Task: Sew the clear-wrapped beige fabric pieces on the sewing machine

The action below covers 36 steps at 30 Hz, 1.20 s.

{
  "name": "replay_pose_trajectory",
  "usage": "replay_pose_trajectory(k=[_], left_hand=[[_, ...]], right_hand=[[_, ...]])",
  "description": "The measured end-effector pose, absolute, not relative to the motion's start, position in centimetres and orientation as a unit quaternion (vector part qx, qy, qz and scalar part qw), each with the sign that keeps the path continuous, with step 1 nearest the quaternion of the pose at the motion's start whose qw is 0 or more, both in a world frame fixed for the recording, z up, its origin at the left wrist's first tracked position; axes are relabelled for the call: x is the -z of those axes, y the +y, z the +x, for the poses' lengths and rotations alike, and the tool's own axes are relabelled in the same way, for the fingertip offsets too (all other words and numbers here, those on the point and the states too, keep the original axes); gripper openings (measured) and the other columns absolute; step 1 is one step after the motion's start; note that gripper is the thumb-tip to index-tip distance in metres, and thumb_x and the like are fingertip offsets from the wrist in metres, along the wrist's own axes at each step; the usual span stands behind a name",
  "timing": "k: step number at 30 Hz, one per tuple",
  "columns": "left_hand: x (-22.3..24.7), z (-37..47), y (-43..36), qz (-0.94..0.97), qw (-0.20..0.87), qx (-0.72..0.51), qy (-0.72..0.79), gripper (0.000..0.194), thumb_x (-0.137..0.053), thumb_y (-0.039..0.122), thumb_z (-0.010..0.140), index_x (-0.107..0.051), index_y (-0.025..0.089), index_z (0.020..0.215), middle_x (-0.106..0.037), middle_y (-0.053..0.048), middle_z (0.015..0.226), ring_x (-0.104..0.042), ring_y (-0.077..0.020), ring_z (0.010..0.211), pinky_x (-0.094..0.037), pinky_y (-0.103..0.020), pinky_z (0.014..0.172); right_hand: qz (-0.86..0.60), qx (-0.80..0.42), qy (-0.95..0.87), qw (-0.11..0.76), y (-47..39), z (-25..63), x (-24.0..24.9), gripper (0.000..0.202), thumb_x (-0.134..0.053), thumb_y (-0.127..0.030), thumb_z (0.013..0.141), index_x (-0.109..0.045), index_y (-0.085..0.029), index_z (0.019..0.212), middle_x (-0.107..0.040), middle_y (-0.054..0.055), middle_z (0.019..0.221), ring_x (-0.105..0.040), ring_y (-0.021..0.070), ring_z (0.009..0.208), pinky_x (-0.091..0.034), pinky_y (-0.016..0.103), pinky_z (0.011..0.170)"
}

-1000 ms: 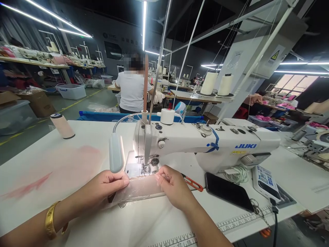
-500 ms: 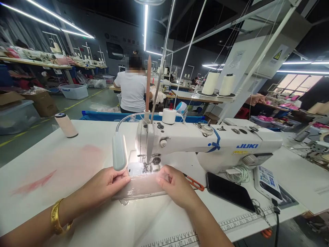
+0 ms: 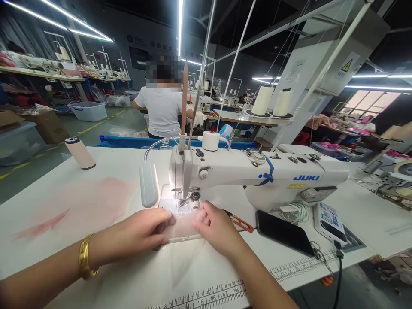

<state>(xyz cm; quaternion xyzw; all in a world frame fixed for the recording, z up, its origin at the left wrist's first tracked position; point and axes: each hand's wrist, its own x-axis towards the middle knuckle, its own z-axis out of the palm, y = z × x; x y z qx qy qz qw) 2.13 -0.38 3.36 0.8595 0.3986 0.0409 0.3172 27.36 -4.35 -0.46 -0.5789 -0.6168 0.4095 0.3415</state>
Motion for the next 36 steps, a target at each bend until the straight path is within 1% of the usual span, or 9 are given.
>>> replay_pose_trajectory(k=[4,6,9,13,16,18,23,29,36], left_hand=[[-4.2,2.3,0.6,0.732,0.512,-0.066,0.445,0.047,-0.046,0.062,0.093,-0.056,0.021,0.072,-0.063,-0.002,0.068,-0.057,-0.0186,0.062,-0.042,-0.03,0.059],[-3.9,2.1,1.1,0.661,0.585,-0.083,0.463,0.064,-0.041,0.079,0.089,-0.061,0.019,0.075,-0.065,-0.004,0.068,-0.058,-0.0184,0.059,-0.044,-0.03,0.058],[-3.4,1.7,1.7,0.605,0.628,-0.093,0.481,0.074,-0.049,0.087,0.079,-0.067,0.016,0.089,-0.072,-0.008,0.081,-0.066,-0.0221,0.07,-0.051,-0.032,0.064],[-3.2,1.2,1.7,0.659,0.585,-0.119,0.457,0.045,-0.072,0.061,0.075,-0.061,0.019,0.085,-0.068,-0.003,0.079,-0.066,-0.0215,0.076,-0.05,-0.03,0.067],[-3.1,1.3,1.6,0.686,0.554,-0.145,0.448,0.03,-0.071,0.045,0.07,-0.056,0.021,0.083,-0.059,0.002,0.072,-0.059,-0.0195,0.07,-0.043,-0.028,0.062],[-2.9,1.4,1.5,0.705,0.519,-0.159,0.456,0.028,-0.066,0.043,0.07,-0.058,0.021,0.086,-0.061,0.001,0.076,-0.06,-0.0212,0.074,-0.044,-0.029,0.064],[-2.2,1.5,1.6,0.763,0.398,-0.169,0.481,0.02,-0.058,0.04,0.08,-0.057,0.023,0.09,-0.065,-0.002,0.088,-0.062,-0.025,0.083,-0.047,-0.032,0.069],[-1.9,1.5,1.5,0.819,0.302,-0.165,0.458,0.027,-0.049,0.039,0.092,-0.061,0.022,0.11,-0.068,-0.005,0.095,-0.064,-0.0278,0.092,-0.05,-0.038,0.083],[-2.3,1.8,1.5,0.882,0.242,-0.186,0.36,0.031,-0.037,0.027,0.095,-0.066,0.023,0.087,-0.066,-0.003,0.093,-0.062,-0.0219,0.084,-0.05,-0.032,0.077]], right_hand=[[-0.496,-0.427,-0.657,0.374,-8.1,25.8,-0.8,0.022,-0.069,-0.04,0.1,-0.07,-0.027,0.117,-0.072,0.003,0.1,-0.069,0.0177,0.077,-0.051,0.03,0.07],[-0.372,-0.5,-0.654,0.428,-9.7,25.3,-1.1,0.041,-0.071,-0.054,0.1,-0.064,-0.032,0.134,-0.072,0.008,0.121,-0.076,0.0226,0.092,-0.053,0.031,0.07],[-0.376,-0.458,-0.645,0.483,-10.5,25.3,-1.1,0.032,-0.065,-0.052,0.107,-0.063,-0.036,0.134,-0.071,0.006,0.123,-0.075,0.0228,0.102,-0.055,0.034,0.079],[-0.456,-0.332,-0.739,0.368,-10.3,25.7,-0.4,0.018,-0.061,-0.03,0.107,-0.068,-0.031,0.124,-0.07,0.004,0.109,-0.066,0.0199,0.093,-0.051,0.031,0.073],[-0.419,-0.254,-0.817,0.302,-10.6,25.3,0.5,0.028,-0.061,-0.016,0.102,-0.062,-0.026,0.129,-0.067,0.006,0.113,-0.062,0.0216,0.098,-0.051,0.034,0.082],[-0.404,-0.202,-0.845,0.286,-11.0,24.8,1.3,0.021,-0.061,-0.014,0.101,-0.062,-0.023,0.12,-0.065,0.006,0.107,-0.059,0.0219,0.095,-0.049,0.033,0.08],[-0.405,-0.114,-0.853,0.307,-11.0,24.2,3.0,0.013,-0.054,-0.012,0.105,-0.057,-0.022,0.096,-0.061,0.003,0.09,-0.052,0.0198,0.081,-0.042,0.029,0.068],[-0.414,-0.127,-0.831,0.348,-10.5,23.8,3.0,0.014,-0.052,-0.013,0.106,-0.056,-0.022,0.095,-0.061,0.002,0.088,-0.053,0.018,0.079,-0.042,0.027,0.067],[-0.414,-0.156,-0.825,0.353,-10.4,22.9,3.0,0.011,-0.06,-0.013,0.101,-0.061,-0.022,0.093,-0.062,0.001,0.087,-0.055,0.0165,0.078,-0.042,0.026,0.067]])
